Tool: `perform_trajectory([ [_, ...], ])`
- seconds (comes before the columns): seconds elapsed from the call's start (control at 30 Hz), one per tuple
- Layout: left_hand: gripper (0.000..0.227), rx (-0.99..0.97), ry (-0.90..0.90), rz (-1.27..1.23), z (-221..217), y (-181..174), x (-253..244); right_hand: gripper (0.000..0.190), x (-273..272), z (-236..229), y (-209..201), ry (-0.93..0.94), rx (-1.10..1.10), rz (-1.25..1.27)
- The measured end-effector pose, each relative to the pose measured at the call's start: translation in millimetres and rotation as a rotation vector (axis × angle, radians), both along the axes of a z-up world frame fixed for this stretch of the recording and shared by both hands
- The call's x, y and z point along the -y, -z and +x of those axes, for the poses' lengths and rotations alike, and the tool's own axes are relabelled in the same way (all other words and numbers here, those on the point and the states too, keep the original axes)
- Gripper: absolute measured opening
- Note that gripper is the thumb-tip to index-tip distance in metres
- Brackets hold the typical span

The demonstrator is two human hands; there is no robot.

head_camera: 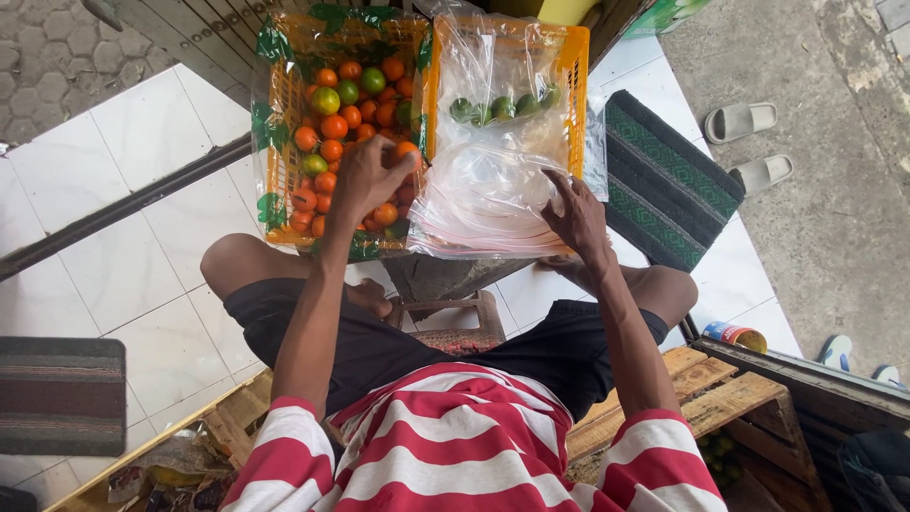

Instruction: The person places small green citrus fruits one by one from a crate into a clear plastic bag and then pulls the bag open further.

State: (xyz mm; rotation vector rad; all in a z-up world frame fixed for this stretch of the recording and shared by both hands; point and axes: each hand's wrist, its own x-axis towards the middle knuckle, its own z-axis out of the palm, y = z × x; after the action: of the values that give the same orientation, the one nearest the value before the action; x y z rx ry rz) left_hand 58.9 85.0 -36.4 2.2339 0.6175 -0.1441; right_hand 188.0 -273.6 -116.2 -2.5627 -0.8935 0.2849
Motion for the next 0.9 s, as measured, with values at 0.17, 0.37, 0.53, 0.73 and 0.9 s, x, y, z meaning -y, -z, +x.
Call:
perform_trajectory([
  [0.17, 0.071, -0.043, 0.001, -0.261, 14.8, -27.4, 35.5, 0.06, 0.7, -0.5, 0.2, 0.0, -0.003, -0.011],
  [0.37, 0.066, -0.007, -0.088, -0.24, 0.2, -6.7, 11.9, 0.059, 2.6, 1.6, 2.8, -0.01, -0.007, -0.006],
  [0.53, 0.053, -0.091, 0.047, 0.117, -23.5, 55.3, -17.6, 0.059, 1.1, 0.7, 0.7, -0.009, -0.01, -0.017],
  [0.73, 0.049, -0.22, 0.152, 0.251, -30.0, 84.6, -2.9, 0.058, 0.8, 1.4, 3.7, -0.017, 0.013, -0.035],
  [0.9, 0.045, -0.247, 0.182, 0.359, -30.6, 107.1, 0.9, 0.059, 2.3, 2.0, 7.4, -0.03, 0.037, -0.024],
])
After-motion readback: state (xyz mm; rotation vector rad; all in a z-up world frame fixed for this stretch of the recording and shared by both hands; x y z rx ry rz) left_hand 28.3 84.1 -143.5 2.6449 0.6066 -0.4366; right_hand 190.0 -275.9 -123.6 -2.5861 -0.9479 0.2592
